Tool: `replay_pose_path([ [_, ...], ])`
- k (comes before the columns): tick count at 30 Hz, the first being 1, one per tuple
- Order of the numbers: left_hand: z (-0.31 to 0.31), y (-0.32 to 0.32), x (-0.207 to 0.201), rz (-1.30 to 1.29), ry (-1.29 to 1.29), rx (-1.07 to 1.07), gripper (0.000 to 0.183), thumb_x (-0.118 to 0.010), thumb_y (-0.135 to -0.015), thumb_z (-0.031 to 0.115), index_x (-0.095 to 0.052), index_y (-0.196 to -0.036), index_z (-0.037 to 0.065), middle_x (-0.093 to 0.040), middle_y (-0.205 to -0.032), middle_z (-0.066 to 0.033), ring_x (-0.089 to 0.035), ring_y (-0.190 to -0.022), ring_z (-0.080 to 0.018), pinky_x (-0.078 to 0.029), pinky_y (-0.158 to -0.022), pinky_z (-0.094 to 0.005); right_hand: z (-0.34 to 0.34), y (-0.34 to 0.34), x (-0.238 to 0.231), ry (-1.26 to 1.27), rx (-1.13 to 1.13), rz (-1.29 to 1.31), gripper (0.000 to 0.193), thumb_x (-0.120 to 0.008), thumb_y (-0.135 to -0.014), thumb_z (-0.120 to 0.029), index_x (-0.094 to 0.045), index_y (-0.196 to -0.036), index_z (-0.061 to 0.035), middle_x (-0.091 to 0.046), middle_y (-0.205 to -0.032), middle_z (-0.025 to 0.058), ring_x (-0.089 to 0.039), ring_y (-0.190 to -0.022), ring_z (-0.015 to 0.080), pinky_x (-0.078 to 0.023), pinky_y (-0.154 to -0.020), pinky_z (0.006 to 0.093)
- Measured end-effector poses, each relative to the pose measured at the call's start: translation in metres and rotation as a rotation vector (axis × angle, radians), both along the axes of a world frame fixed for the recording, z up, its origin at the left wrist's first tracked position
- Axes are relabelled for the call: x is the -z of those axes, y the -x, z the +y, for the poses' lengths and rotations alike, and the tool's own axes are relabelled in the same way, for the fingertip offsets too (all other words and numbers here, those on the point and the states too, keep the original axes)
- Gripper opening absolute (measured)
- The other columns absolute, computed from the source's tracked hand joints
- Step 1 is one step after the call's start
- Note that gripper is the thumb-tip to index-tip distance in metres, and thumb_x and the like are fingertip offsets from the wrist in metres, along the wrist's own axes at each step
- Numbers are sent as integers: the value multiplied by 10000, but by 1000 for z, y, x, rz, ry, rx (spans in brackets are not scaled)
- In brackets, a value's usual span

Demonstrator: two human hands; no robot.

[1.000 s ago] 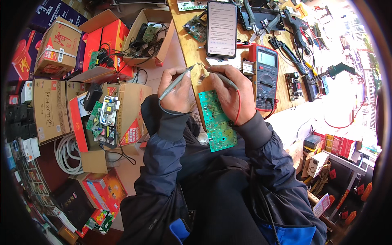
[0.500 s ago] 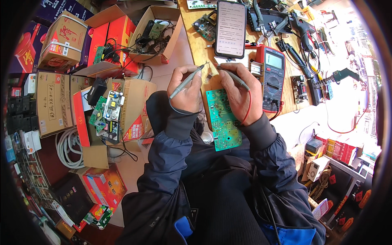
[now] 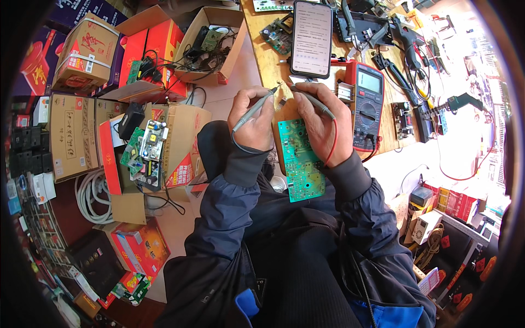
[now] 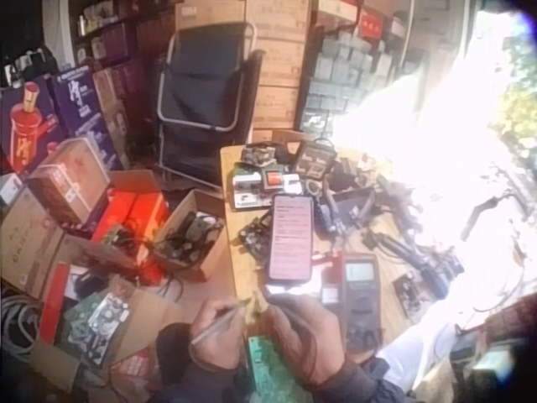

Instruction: The person uses a multimeter to test points on a green circuit board, flipping it over to check both sides and moving the probes to different components. The person also briefly tests a small white component before returning to the board.

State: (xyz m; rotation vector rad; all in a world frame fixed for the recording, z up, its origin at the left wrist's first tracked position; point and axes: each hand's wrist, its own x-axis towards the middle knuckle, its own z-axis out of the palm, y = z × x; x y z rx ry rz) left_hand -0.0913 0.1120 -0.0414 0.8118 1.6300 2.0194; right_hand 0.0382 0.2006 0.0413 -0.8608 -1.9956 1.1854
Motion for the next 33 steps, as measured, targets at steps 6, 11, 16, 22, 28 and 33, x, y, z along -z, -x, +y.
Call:
replay_pose_path([
  [6,2,-3,-2,-60,-14,-4,170,-731,-1045,-1,-648,-1192,-19,-736,-1131,-74,-690,-1013,-109,-561,-919,-270,0,0,0,0,2,5,183,-730,-1039,-73,-739,-1188,32,-767,-1030,190,-777,-935,291,-596,-839,356],
  [11,2,-1,1,-7,-8,-7,167,-730,-1046,-4,-649,-1191,-17,-735,-1129,-73,-689,-1011,-106,-559,-912,-264,0,-1,0,17,0,5,178,-725,-1042,-67,-736,-1189,33,-770,-1028,188,-781,-932,279,-598,-834,352],
  [16,-1,0,0,16,16,-5,155,-725,-1042,-17,-653,-1180,-19,-732,-1126,-71,-688,-1012,-104,-557,-916,-259,0,-1,-1,11,-5,-9,170,-721,-1045,-63,-735,-1184,32,-770,-1024,186,-782,-926,275,-599,-827,353],
  [22,-4,-1,-5,4,4,8,157,-721,-1034,-28,-656,-1177,-22,-731,-1132,-69,-684,-1008,-100,-553,-916,-256,0,-1,-2,19,-6,-11,171,-722,-1043,-76,-741,-1177,28,-772,-1019,190,-785,-920,290,-599,-821,358],
  [28,-4,-2,-6,-5,2,13,159,-723,-1031,-27,-655,-1175,-22,-730,-1135,-69,-676,-998,-97,-551,-904,-254,0,1,0,21,-23,-10,178,-732,-1027,-88,-762,-1169,14,-782,-1010,200,-788,-918,325,-604,-826,382],
  [33,-4,-2,-5,-19,-14,16,160,-722,-1036,-23,-650,-1179,-22,-729,-1133,-70,-675,-996,-97,-551,-901,-253,1,0,-1,-12,-39,-26,184,-736,-1023,-92,-766,-1175,8,-784,-1007,204,-787,-912,340,-606,-828,386],
])
